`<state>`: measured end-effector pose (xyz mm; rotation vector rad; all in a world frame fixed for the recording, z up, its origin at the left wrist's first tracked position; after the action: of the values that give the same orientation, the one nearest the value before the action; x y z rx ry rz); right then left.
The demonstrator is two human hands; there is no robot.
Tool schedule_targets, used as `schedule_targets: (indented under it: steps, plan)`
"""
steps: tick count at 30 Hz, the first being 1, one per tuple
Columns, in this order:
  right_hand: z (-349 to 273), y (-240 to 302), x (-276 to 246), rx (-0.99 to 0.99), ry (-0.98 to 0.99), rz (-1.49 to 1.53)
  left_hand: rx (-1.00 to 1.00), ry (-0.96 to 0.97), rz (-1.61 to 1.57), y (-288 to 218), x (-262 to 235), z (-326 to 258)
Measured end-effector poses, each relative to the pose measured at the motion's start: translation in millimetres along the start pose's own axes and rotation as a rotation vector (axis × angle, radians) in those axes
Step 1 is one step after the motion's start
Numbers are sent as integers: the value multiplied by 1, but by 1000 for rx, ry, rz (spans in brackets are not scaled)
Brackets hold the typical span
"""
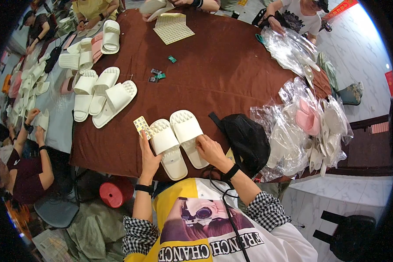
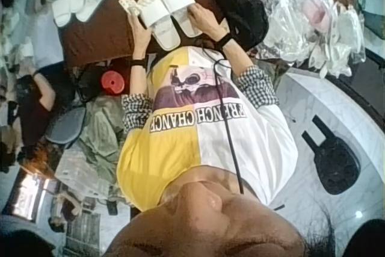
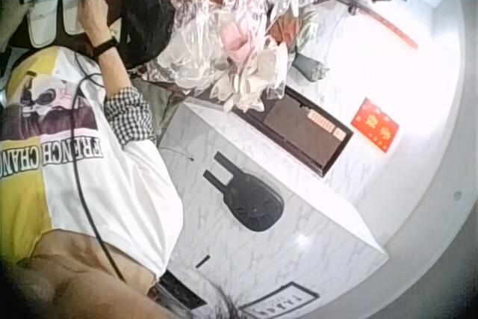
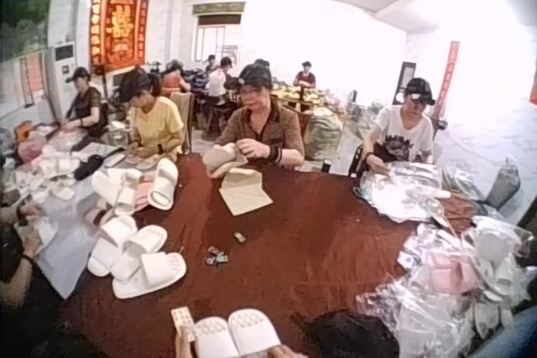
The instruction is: Peeling size/brand stickers from a sheet and applying them to the soles and straps of slippers.
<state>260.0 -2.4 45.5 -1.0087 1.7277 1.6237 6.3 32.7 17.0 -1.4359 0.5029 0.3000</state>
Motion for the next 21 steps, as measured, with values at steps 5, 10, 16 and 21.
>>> schedule_targets:
  steps: [5, 10, 16, 21]
  plan:
    - [-4, -3, 9, 122, -184, 233, -6, -3, 2, 0, 0, 0]
    - [-4, -12, 18, 144, -274, 342, -18, -1, -24, -3, 1, 0]
    - [-5, -16, 17, 187, -239, 468, -46, -4, -70, -1, 0, -1]
    - [-6, -15, 15, 212, -191, 418, -28, 6, -49, -2, 1, 0]
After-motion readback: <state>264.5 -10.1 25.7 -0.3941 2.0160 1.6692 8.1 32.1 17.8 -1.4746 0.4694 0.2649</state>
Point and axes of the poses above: each hand's wrist, its own z-axis towards the middle knuckle, its own x-axis out of the palm, y = z × x, the point moved 2 cm from there along z, towards the middle knuckle, and after that the axes turned 2 degrees about -z, right-handed, at the moved point
